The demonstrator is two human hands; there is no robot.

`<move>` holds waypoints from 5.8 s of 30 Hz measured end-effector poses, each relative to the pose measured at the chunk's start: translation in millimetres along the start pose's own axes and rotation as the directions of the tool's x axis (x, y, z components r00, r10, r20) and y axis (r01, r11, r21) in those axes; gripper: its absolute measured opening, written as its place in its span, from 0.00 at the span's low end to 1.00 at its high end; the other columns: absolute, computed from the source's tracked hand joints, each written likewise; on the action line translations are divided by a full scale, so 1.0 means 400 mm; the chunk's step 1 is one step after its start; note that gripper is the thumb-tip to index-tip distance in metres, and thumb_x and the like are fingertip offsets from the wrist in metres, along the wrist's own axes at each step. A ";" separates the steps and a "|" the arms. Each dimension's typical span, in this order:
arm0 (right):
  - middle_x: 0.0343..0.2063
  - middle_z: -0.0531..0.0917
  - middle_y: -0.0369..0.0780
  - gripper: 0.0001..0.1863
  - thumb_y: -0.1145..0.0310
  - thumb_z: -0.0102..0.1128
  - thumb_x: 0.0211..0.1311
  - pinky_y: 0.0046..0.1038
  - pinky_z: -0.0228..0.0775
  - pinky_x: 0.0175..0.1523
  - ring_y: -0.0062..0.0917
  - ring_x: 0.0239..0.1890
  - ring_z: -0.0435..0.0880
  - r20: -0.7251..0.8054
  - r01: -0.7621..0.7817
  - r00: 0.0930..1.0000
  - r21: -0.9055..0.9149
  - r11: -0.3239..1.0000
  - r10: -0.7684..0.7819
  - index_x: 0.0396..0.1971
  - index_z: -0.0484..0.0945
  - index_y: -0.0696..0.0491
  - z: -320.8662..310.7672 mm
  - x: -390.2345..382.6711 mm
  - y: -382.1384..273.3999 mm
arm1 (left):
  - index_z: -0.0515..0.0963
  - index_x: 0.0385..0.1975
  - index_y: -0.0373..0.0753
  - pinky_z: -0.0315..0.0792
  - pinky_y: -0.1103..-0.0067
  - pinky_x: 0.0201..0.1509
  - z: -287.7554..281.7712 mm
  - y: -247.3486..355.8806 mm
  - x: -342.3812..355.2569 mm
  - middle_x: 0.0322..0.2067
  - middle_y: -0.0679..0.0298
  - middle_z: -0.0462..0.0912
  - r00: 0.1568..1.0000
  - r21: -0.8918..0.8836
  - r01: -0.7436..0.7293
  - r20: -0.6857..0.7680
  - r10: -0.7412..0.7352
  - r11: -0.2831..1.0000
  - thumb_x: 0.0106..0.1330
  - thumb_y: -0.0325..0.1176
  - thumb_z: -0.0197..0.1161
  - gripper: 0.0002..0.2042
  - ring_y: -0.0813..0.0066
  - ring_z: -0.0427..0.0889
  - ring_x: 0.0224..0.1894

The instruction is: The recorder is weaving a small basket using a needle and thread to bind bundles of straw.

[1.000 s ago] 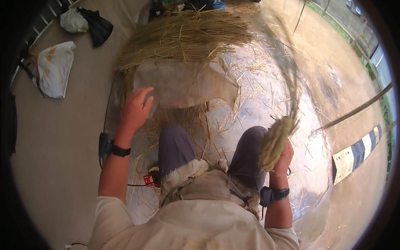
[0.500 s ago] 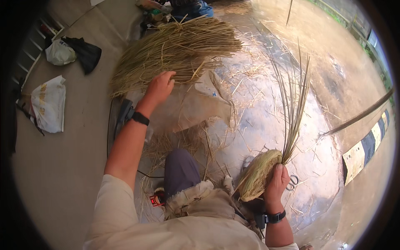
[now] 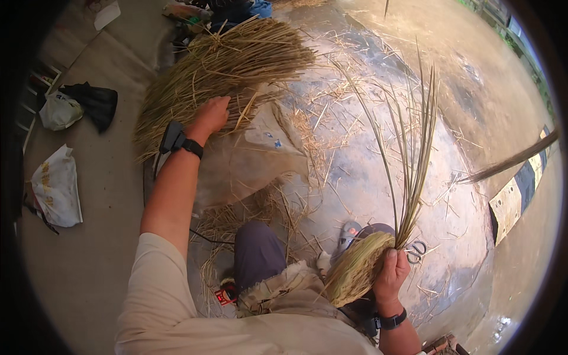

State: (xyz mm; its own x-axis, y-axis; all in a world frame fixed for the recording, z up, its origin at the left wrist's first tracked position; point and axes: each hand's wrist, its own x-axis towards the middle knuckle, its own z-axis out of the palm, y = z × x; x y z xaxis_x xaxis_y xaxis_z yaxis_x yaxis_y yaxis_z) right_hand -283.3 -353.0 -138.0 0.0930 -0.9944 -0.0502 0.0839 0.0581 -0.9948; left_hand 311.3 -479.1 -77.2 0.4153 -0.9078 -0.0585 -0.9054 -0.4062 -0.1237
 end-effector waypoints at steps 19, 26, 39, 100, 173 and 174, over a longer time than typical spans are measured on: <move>0.19 0.70 0.27 0.18 0.62 0.54 0.81 0.20 0.58 0.24 0.11 0.20 0.66 0.017 -0.075 0.997 -0.092 0.993 0.077 0.25 0.70 0.51 0.034 -0.007 -0.018 | 0.73 0.66 0.39 0.74 0.55 0.62 -0.134 -0.142 -0.042 0.58 0.44 0.80 0.858 -0.088 -0.253 -0.481 0.181 0.963 0.75 0.36 0.55 0.21 0.41 0.79 0.60; 0.21 0.73 0.27 0.12 0.62 0.55 0.81 0.17 0.60 0.26 0.09 0.22 0.68 0.070 -0.021 0.997 -0.029 0.999 0.023 0.38 0.78 0.55 0.046 -0.013 -0.030 | 0.73 0.66 0.38 0.74 0.56 0.58 -0.254 -0.097 -0.170 0.53 0.42 0.83 0.951 -0.193 -0.161 -0.293 0.100 0.968 0.75 0.41 0.56 0.23 0.39 0.80 0.57; 0.27 0.74 0.25 0.17 0.61 0.56 0.80 0.15 0.60 0.33 0.08 0.28 0.67 0.108 0.062 0.993 -0.054 0.997 -0.055 0.52 0.81 0.60 0.030 -0.011 -0.005 | 0.77 0.48 0.41 0.77 0.56 0.46 -0.262 0.080 -0.519 0.35 0.48 0.85 0.926 -0.203 -0.362 -0.185 0.328 0.910 0.74 0.36 0.57 0.09 0.42 0.84 0.43; 0.26 0.87 0.47 0.14 0.67 0.73 0.61 0.33 0.78 0.33 0.35 0.24 0.86 0.895 0.725 0.440 -0.304 0.618 -0.075 0.44 0.87 0.57 0.321 -0.206 -0.230 | 0.71 0.66 0.36 0.81 0.60 0.37 -0.015 0.325 -1.285 0.34 0.47 0.86 0.925 -0.671 -0.377 -0.229 0.304 0.639 0.58 0.31 0.72 0.33 0.49 0.88 0.35; 0.23 0.85 0.45 0.07 0.69 0.73 0.57 0.34 0.77 0.33 0.40 0.25 0.86 0.841 0.534 0.541 -0.353 0.768 0.010 0.33 0.85 0.55 0.284 -0.263 -0.281 | 0.77 0.57 0.37 0.77 0.57 0.51 -0.122 0.298 -1.112 0.41 0.49 0.86 0.777 -0.557 -0.546 -0.058 0.627 0.626 0.66 0.47 0.68 0.25 0.45 0.85 0.46; 0.23 0.85 0.45 0.08 0.68 0.73 0.58 0.34 0.77 0.33 0.41 0.26 0.86 0.837 0.561 0.546 -0.358 0.746 -0.009 0.34 0.85 0.54 0.283 -0.262 -0.280 | 0.77 0.56 0.37 0.78 0.56 0.47 -0.119 0.295 -1.107 0.38 0.47 0.86 0.763 -0.590 -0.520 0.005 0.646 0.618 0.68 0.46 0.66 0.23 0.43 0.85 0.43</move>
State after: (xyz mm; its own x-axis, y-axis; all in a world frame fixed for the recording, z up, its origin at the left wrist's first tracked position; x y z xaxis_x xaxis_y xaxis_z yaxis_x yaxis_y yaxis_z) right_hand -190.0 -245.1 -11.2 0.8809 -0.4699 0.0559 -0.2405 -0.5462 -0.8024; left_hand 16.3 -130.0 -18.9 -0.2673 -0.9549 -0.1293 -0.8279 0.1589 0.5379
